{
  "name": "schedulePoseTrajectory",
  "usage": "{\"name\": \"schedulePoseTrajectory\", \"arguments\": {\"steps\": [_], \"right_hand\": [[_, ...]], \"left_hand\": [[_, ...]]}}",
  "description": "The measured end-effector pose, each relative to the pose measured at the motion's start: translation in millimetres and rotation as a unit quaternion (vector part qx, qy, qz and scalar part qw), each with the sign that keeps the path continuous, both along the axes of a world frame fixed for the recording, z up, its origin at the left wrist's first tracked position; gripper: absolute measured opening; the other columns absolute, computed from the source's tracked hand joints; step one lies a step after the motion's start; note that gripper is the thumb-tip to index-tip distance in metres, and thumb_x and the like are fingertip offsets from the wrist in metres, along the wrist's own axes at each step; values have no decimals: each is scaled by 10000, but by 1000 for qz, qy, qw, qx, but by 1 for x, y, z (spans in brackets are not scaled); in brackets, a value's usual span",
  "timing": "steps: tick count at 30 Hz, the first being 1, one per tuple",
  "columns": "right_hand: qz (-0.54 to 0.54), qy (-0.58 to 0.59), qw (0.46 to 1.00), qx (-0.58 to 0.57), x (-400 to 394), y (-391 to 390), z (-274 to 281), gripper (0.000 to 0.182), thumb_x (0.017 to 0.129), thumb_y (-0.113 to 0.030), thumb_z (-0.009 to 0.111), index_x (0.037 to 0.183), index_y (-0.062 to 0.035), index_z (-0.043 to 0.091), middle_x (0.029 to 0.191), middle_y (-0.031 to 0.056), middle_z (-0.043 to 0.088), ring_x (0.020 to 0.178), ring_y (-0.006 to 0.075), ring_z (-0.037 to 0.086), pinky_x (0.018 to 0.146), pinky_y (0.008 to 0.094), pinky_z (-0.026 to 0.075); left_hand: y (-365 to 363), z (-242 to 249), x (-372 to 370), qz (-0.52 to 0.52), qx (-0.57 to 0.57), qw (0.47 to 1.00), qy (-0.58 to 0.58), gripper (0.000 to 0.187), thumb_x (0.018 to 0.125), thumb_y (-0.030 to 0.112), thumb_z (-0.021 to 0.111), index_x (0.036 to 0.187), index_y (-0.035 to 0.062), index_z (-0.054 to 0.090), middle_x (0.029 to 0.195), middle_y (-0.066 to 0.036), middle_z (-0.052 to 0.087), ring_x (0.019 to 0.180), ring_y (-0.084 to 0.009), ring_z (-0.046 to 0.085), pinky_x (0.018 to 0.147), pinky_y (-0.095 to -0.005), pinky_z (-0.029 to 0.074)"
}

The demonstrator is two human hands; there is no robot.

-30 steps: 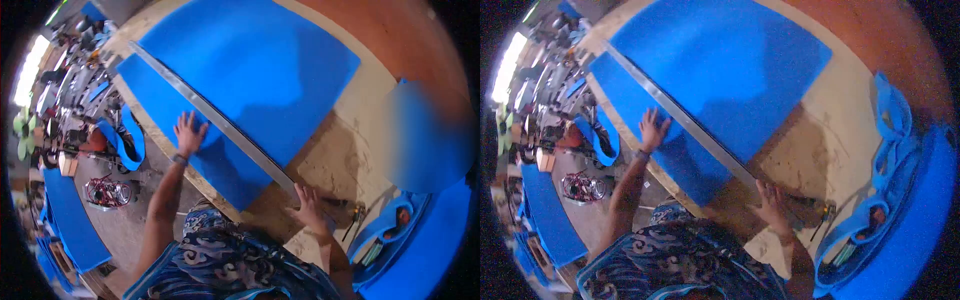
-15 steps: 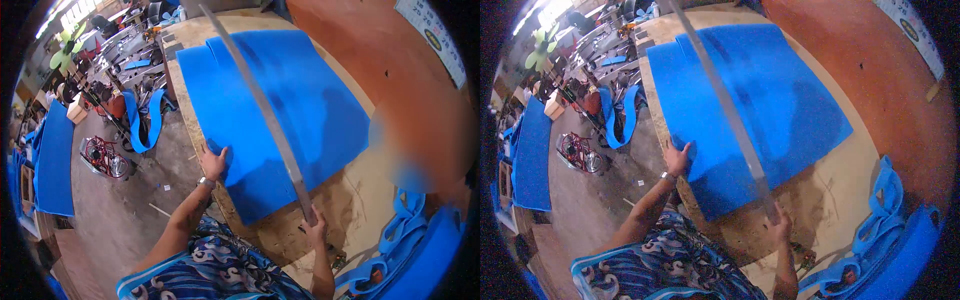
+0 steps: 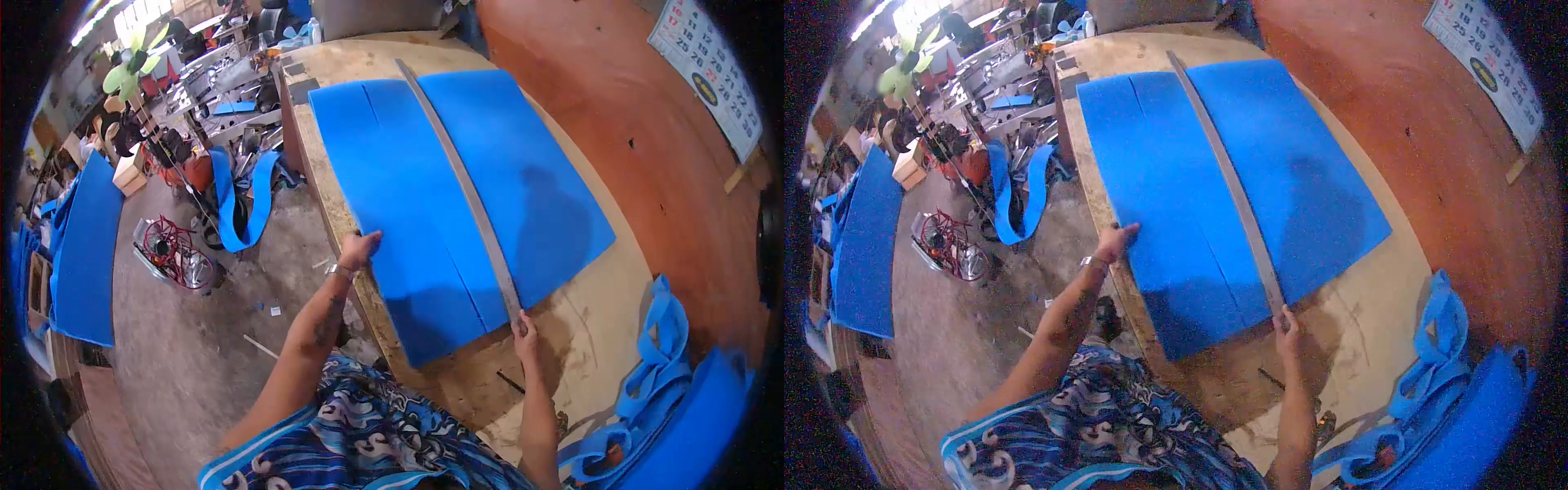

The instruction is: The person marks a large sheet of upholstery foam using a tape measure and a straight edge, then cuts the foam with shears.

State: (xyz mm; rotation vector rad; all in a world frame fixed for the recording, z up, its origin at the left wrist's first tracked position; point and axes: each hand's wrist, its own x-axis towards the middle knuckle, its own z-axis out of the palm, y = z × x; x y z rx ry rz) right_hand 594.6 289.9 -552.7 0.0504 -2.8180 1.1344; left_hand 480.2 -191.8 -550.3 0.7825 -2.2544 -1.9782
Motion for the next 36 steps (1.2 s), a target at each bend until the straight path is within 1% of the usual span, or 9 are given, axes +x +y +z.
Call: {"name": "schedulePoseTrajectory", "arguments": {"steps": [2,4,8,13,18,22,27,32,36], "right_hand": [[-24,-29,998,44,3,-7,17,416,851,-217,589,1245,-117,500,1185,169,548,1057,277,548,870,354,437],[-61,-93,990,85,7,-17,40,398,860,-229,576,1236,-119,509,1155,168,564,1036,279,557,850,351,444],[-52,-27,998,39,14,-13,22,417,858,-253,575,1239,-102,502,1125,157,573,1029,288,552,861,361,436],[-114,144,950,252,21,-47,59,478,854,-237,576,1283,-81,434,1204,173,493,1110,305,473,911,395,391],[-168,302,937,-44,110,-185,167,486,893,-280,496,1292,-38,360,1269,176,414,1135,279,443,911,398,367],[-158,391,888,-187,199,-260,178,692,722,-323,689,1252,-2,380,1256,187,413,1134,306,430,980,395,321],[-128,242,962,-11,295,-363,252,1172,437,-527,809,1377,-81,269,1359,214,311,1257,369,314,1049,477,228],[-390,333,846,145,350,-407,259,643,670,-302,737,1212,-74,475,1228,194,451,1107,363,470,912,411,407],[-482,396,761,179,440,-417,289,392,712,-159,642,1079,-64,546,1089,140,572,979,342,569,813,401,484]], "left_hand": [[-25,11,-8,28,154,984,90,378,733,359,720,742,3,593,604,-17,544,505,-119,473,457,-302,390],[-79,57,6,11,-67,973,223,235,792,290,637,760,64,583,589,33,474,513,-79,406,452,-271,341],[-150,200,104,62,227,932,275,240,823,240,587,961,44,590,889,-34,597,789,-167,566,765,-318,450],[-231,156,199,75,143,898,409,501,773,283,572,1164,-16,479,1025,-120,576,950,-249,543,827,-417,451],[-89,219,199,-78,2,913,400,461,773,239,661,1111,-33,505,997,-123,565,857,-224,569,763,-350,489],[-57,239,195,-230,-80,924,294,557,729,266,708,1134,-39,476,1042,-130,542,913,-229,547,794,-351,471],[-19,243,215,-575,-143,721,359,662,694,296,738,1174,-41,431,1109,-145,510,987,-244,519,840,-362,445],[22,257,297,-780,-168,402,450,769,659,325,769,1214,-44,386,1175,-161,477,1061,-260,490,885,-373,420],[29,265,373,-822,-161,246,488,855,631,349,793,1246,-46,349,1228,-174,451,1120,-272,467,922,-382,400]]}}
